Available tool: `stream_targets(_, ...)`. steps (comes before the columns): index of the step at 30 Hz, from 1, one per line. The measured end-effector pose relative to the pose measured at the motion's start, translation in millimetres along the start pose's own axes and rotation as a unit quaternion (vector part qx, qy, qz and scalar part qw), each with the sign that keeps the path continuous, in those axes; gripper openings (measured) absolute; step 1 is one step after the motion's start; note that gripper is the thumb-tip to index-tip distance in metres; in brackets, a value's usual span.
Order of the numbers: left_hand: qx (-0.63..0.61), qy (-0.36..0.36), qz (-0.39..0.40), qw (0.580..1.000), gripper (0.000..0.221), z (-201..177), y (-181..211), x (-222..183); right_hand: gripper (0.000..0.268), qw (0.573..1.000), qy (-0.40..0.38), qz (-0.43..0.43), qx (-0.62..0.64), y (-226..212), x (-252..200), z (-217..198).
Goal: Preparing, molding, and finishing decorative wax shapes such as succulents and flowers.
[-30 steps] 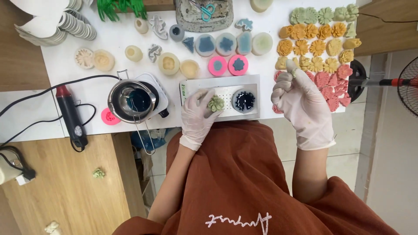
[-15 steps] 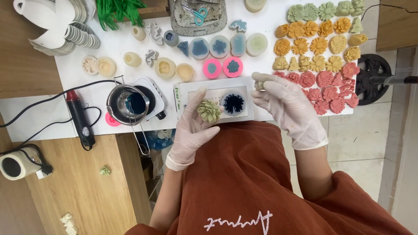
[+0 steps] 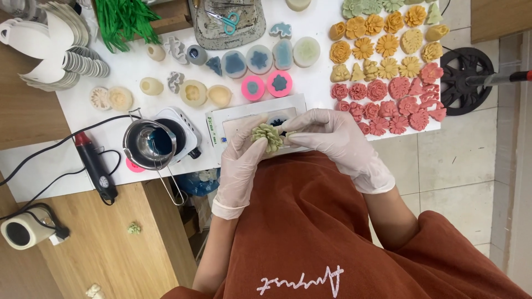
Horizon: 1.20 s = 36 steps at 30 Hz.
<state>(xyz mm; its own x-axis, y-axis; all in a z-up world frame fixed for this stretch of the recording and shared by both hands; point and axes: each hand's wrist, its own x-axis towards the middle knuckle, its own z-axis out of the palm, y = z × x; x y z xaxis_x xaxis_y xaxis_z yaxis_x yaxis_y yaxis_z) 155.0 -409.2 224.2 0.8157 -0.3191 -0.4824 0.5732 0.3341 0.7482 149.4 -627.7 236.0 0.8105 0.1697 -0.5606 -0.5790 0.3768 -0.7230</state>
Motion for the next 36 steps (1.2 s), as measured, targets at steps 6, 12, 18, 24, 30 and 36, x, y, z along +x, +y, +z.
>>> stream_targets(6, -0.012, 0.004, -0.034, 0.999, 0.044, 7, 9, 1, 0.027, 0.998, 0.009, -0.018, -0.059, 7, 1, -7)
stream_targets(12, -0.028, -0.028, -0.058, 0.997, 0.049, 0, 0, 5, 0.028, 0.993, 0.017, -0.030, -0.114, -1, 1, 1)
stream_targets(18, -0.017, -0.029, -0.081, 0.996, 0.052, -2, 0, 6, 0.025, 0.989, 0.054, 0.000, -0.139, 4, 5, 3)
stream_targets(24, -0.072, -0.053, -0.095, 0.991, 0.056, -10, -10, 9, 0.028, 0.978, 0.090, -0.043, -0.182, 2, 3, 11)
stream_targets(30, -0.120, -0.062, -0.072, 0.988, 0.057, -7, -17, 12, 0.027, 0.974, 0.121, -0.088, -0.167, 9, 3, 9)
stream_targets(36, -0.121, -0.078, -0.088, 0.986, 0.059, -4, -11, 17, 0.025, 0.981, 0.124, -0.087, -0.121, 11, 6, 5)
